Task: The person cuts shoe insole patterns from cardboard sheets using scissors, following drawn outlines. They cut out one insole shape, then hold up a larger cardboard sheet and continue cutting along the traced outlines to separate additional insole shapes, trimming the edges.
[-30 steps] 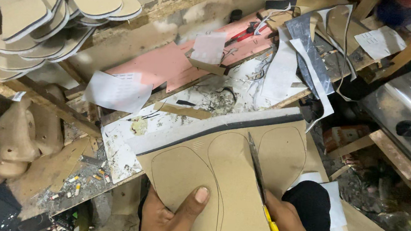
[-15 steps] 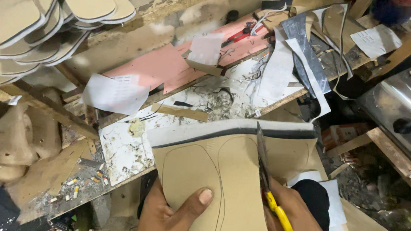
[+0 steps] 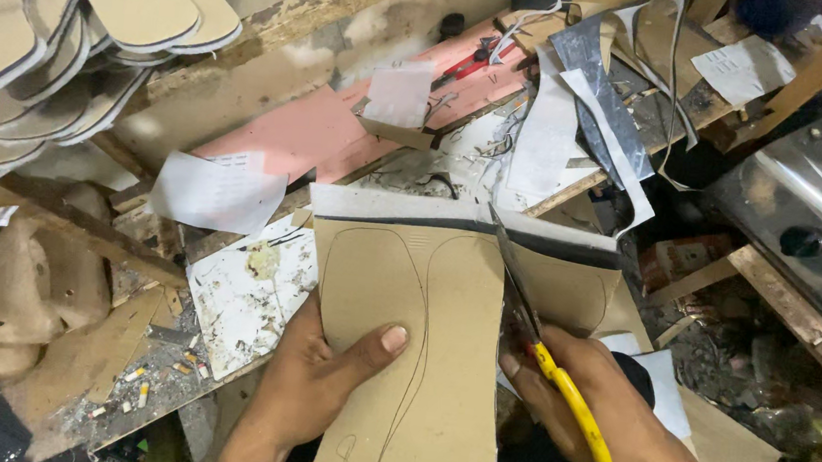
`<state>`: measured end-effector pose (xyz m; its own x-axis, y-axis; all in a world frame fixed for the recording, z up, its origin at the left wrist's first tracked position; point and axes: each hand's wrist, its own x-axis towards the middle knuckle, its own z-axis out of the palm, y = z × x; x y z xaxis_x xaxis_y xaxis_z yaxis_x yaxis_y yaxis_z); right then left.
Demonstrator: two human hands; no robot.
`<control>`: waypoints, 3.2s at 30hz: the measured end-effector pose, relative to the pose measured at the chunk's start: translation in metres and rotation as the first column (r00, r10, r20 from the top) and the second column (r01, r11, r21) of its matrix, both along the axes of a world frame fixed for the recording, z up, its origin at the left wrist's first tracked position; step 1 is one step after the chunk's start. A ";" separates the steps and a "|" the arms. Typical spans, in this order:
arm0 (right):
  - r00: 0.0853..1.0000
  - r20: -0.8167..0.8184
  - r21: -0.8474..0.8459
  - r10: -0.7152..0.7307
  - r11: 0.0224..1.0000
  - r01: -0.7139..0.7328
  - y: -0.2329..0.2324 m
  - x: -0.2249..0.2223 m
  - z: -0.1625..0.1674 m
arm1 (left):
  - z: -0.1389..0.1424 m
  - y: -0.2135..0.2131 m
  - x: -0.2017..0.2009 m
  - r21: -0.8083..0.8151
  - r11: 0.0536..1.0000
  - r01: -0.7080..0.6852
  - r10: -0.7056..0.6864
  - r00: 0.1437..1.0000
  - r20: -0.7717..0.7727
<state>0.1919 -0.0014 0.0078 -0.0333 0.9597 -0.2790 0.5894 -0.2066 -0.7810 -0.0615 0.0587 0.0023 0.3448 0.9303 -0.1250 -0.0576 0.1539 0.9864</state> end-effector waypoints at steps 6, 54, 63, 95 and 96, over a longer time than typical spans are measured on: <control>0.995 0.053 0.210 0.087 0.973 -0.096 -0.006 0.022 -0.011 | 0.006 0.014 -0.002 -0.002 0.997 0.072 -0.072 0.992 -0.101; 0.948 -0.182 0.184 -0.262 0.938 0.294 -0.014 -0.002 -0.012 | 0.048 -0.014 0.138 0.011 0.892 -0.452 0.367 0.739 0.565; 0.952 -0.140 0.262 -0.272 0.917 0.301 -0.016 0.009 -0.013 | 0.047 -0.008 0.142 -0.001 0.925 -0.380 0.331 0.804 0.494; 0.985 -0.166 0.269 -0.039 0.960 0.083 0.012 0.006 0.035 | 0.096 0.025 0.072 0.297 0.936 -0.191 0.179 0.982 0.066; 0.994 -0.108 0.285 -0.033 0.957 0.063 0.013 0.007 0.036 | 0.098 0.027 0.070 0.294 0.938 -0.182 0.169 0.983 0.069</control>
<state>0.1984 0.0112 0.0441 0.0008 0.9999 0.0113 0.4997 0.0093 -0.8661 0.0087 0.0858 0.1001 0.1716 0.9689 0.1780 -0.0996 -0.1627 0.9816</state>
